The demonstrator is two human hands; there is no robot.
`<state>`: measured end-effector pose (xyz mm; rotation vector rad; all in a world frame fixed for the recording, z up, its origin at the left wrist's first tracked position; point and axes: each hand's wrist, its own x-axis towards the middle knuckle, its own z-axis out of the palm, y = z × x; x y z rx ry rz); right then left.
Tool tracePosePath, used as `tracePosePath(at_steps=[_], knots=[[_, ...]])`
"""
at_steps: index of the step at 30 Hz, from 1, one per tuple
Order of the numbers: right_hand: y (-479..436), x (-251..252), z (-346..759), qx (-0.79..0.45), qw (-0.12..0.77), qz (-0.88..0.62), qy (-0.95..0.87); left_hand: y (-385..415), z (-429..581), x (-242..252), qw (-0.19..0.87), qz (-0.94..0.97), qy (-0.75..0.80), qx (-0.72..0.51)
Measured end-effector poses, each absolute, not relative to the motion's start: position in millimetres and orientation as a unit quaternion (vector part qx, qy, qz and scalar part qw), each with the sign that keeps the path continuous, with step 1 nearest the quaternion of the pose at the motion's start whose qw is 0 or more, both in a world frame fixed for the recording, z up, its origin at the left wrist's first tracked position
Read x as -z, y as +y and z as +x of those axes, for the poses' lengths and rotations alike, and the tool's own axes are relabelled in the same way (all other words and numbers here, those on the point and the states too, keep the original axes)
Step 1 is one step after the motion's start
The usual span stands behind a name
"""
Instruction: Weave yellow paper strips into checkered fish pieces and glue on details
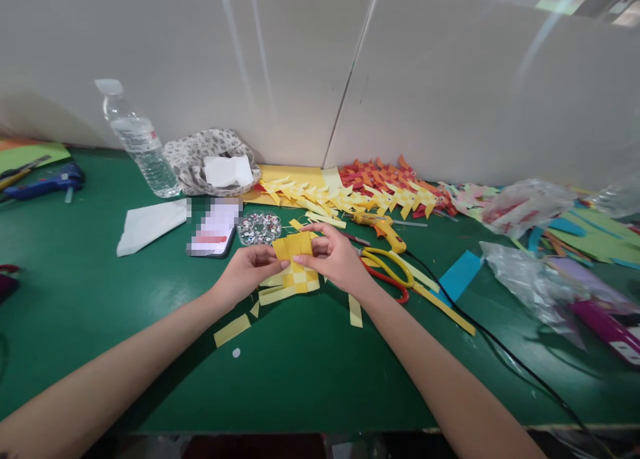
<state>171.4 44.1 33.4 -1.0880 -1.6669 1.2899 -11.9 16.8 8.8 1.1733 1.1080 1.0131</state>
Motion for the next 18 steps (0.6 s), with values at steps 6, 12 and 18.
tracePosePath(at_steps=[6, 12, 18], knots=[[43.8, -33.3, 170.8, -0.502, 0.364, -0.43, -0.656, 16.6, -11.9, -7.5, 0.585, 0.501, 0.467, -0.435], [43.2, -30.0, 170.0, -0.501, 0.364, -0.416, -0.666, 18.1, -13.4, -6.0, 0.581, 0.5, 0.473, -0.435], [37.6, -32.8, 165.8, -0.503, 0.364, -0.424, -0.659, 16.7, -13.4, -3.5, 0.561, 0.533, 0.485, -0.407]])
